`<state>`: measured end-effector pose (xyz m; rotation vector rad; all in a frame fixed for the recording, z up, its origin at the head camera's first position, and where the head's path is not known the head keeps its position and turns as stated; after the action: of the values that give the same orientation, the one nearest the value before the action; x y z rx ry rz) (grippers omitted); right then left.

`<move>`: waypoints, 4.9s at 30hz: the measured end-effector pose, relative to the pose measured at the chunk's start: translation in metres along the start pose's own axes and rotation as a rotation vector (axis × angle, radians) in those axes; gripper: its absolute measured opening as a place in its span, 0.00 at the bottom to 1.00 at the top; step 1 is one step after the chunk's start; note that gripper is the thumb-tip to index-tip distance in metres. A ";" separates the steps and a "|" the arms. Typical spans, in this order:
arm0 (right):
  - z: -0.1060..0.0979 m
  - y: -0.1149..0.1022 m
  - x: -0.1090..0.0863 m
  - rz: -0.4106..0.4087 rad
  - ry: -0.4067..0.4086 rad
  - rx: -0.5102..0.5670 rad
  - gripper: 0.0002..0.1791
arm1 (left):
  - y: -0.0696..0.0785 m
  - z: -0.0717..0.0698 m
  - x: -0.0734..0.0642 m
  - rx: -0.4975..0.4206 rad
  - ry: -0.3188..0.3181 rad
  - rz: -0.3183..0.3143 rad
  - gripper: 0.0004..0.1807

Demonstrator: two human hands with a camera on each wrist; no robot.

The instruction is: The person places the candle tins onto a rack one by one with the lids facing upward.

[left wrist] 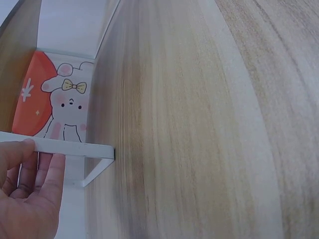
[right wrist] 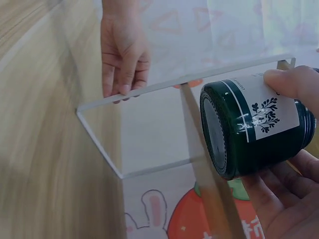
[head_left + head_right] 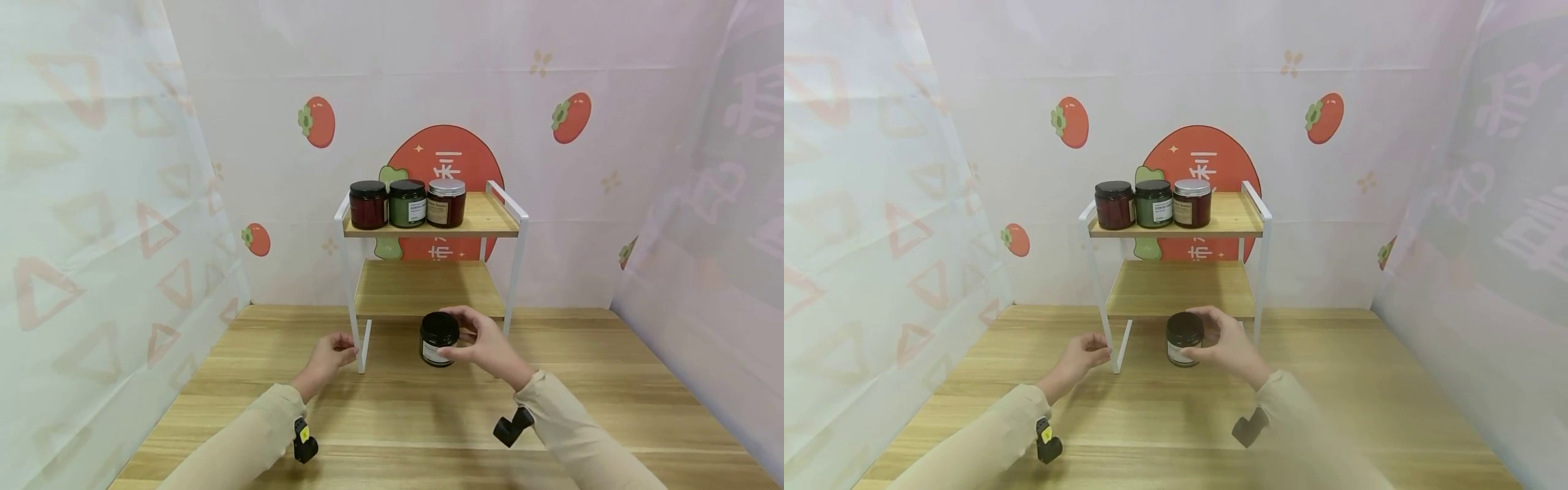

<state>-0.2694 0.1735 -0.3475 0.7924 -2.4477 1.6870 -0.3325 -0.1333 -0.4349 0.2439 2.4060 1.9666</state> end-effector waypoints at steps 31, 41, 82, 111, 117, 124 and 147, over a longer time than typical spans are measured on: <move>-0.059 -0.082 0.013 -0.005 0.014 -0.063 0.33 | 0.010 0.002 -0.007 -0.010 0.001 0.014 0.05; -0.085 -0.121 0.024 -0.030 0.044 -0.131 0.32 | -0.001 -0.002 0.002 -0.002 -0.006 0.009 0.07; -0.145 -0.143 0.086 -0.014 0.245 -0.126 0.35 | -0.002 0.001 0.002 -0.021 0.014 -0.004 0.05; -0.143 -0.126 0.099 0.088 0.209 -0.215 0.34 | -0.003 0.002 0.000 -0.020 -0.002 0.006 0.06; -0.143 -0.125 0.101 0.092 0.203 -0.221 0.34 | -0.003 0.001 0.000 -0.009 -0.001 0.001 0.05; -0.145 -0.122 0.103 0.091 0.190 -0.218 0.33 | -0.001 0.001 -0.002 -0.011 -0.004 -0.001 0.05; -0.146 -0.124 0.105 0.138 0.172 -0.315 0.33 | 0.001 0.001 -0.003 -0.003 -0.008 0.002 0.05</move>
<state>-0.3392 0.2304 -0.1486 0.4317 -2.6010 1.2922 -0.3290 -0.1322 -0.4346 0.2530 2.3989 1.9660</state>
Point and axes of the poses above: each hand's wrist, its own x-axis towards the middle knuckle, its own z-axis out of the palm, y = z × x, the point moved 1 cm from there along x, towards the middle knuckle, and after that the axes turned 2 degrees about -y, right-handed, at the moved point
